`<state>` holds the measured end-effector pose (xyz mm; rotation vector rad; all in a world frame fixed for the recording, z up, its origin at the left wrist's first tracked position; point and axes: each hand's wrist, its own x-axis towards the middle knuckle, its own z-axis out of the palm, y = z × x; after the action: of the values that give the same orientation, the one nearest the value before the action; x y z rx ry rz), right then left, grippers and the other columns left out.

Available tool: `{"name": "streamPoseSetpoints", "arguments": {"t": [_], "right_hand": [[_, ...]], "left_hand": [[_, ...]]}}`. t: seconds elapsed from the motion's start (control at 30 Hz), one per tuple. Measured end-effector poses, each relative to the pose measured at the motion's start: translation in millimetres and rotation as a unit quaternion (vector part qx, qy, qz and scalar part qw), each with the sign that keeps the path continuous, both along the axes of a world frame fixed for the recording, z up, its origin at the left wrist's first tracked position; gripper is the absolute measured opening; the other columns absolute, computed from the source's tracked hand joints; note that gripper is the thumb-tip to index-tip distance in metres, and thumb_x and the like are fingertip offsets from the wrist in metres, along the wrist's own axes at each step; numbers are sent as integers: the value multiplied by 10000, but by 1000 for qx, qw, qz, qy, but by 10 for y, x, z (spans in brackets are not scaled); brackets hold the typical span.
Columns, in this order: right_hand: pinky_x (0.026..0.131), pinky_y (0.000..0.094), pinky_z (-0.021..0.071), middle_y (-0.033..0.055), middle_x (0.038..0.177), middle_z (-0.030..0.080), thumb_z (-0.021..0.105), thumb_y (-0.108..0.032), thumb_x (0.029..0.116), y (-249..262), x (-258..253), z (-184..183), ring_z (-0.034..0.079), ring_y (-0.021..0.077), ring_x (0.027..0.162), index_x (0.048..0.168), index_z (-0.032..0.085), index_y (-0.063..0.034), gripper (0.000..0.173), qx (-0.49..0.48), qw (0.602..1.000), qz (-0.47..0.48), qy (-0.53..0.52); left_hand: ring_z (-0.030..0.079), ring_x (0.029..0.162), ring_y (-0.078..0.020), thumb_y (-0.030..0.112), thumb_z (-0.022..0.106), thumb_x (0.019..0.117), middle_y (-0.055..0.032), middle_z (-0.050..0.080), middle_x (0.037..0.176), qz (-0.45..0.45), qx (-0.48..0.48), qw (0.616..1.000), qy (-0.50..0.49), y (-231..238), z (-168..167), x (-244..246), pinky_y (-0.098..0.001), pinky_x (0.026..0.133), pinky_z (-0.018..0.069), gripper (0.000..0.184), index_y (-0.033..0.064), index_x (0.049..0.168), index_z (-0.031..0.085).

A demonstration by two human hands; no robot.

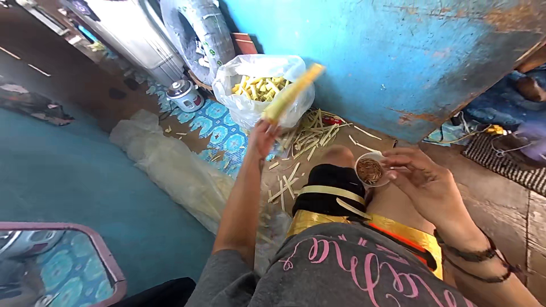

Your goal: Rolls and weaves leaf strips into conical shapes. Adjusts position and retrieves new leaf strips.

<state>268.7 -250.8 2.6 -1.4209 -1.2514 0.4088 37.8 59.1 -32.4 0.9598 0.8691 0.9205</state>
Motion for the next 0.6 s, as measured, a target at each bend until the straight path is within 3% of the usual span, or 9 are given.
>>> {"name": "streamPoseSetpoints", "arguments": {"t": [0.07, 0.1, 0.17, 0.27, 0.33, 0.43, 0.53, 0.6], "right_hand": [[854, 267, 614, 45, 1186, 699, 675, -360, 971, -103, 110, -112, 702, 107, 997, 1151, 717, -47, 364, -11, 1000, -12, -1], [864, 262, 606, 44, 1182, 699, 661, -346, 981, -160, 154, -174, 698, 105, 1000, 1164, 709, -45, 356, -20, 1000, -15, 8], [861, 228, 596, 31, 1173, 695, 628, -335, 993, -291, 216, -318, 691, 72, 991, 1170, 704, -50, 344, -63, 997, -25, 22], [807, 229, 585, 45, 1139, 693, 600, -372, 990, -462, 265, -528, 681, 68, 939, 1161, 718, -80, 359, -181, 983, -34, -15], [816, 369, 593, 133, 1170, 680, 608, -358, 985, -534, 278, -641, 689, 198, 960, 1166, 716, -49, 373, -270, 960, -3, -78], [936, 609, 518, 245, 1228, 650, 703, -366, 964, -618, 268, -800, 657, 413, 1087, 1233, 682, 1, 456, -432, 884, 81, -158], [952, 623, 485, 212, 1128, 675, 767, -338, 911, -652, 219, -893, 629, 411, 1100, 1117, 739, -37, 367, -481, 848, 124, -184], [927, 581, 503, 175, 1040, 698, 768, -275, 913, -663, 188, -888, 654, 361, 1036, 1034, 761, -51, 255, -481, 848, 137, -175]], "left_hand": [[567, 1275, -274, 418, 482, 1077, -148, 458, 1515, 71, -58, 993, 69, 287, -437, -358, -441, 1011, 515, 614, 92, 1567, 306], [508, 1352, -322, 453, 476, 1073, -164, 400, 1573, 69, -56, 990, 113, 254, -602, -492, -501, 1051, 483, 649, 105, 1585, 281], [517, 1328, -365, 379, 481, 1082, -210, 429, 1536, 55, -46, 981, 181, 33, -839, -617, -538, 1027, 480, 608, 93, 1577, 275], [565, 1277, -331, 229, 558, 1056, -219, 519, 1455, -21, 16, 969, 247, -416, -959, -717, -514, 1023, 488, 569, 52, 1547, 330], [587, 1252, -290, 158, 593, 1031, -207, 554, 1419, -92, 75, 953, 279, -625, -905, -691, -470, 1022, 499, 507, 13, 1485, 418], [623, 1219, -266, 98, 618, 1013, -192, 613, 1356, -187, 156, 918, 314, -821, -817, -593, -446, 1038, 503, 362, -32, 1348, 572], [634, 1192, -252, 125, 672, 979, -135, 684, 1258, -275, 242, 872, 324, -897, -772, -410, -478, 1019, 501, 259, 8, 1210, 688], [614, 1224, -251, 182, 730, 948, -117, 687, 1262, -335, 271, 837, 337, -962, -791, -251, -496, 1034, 480, 309, 43, 1222, 702]]}}
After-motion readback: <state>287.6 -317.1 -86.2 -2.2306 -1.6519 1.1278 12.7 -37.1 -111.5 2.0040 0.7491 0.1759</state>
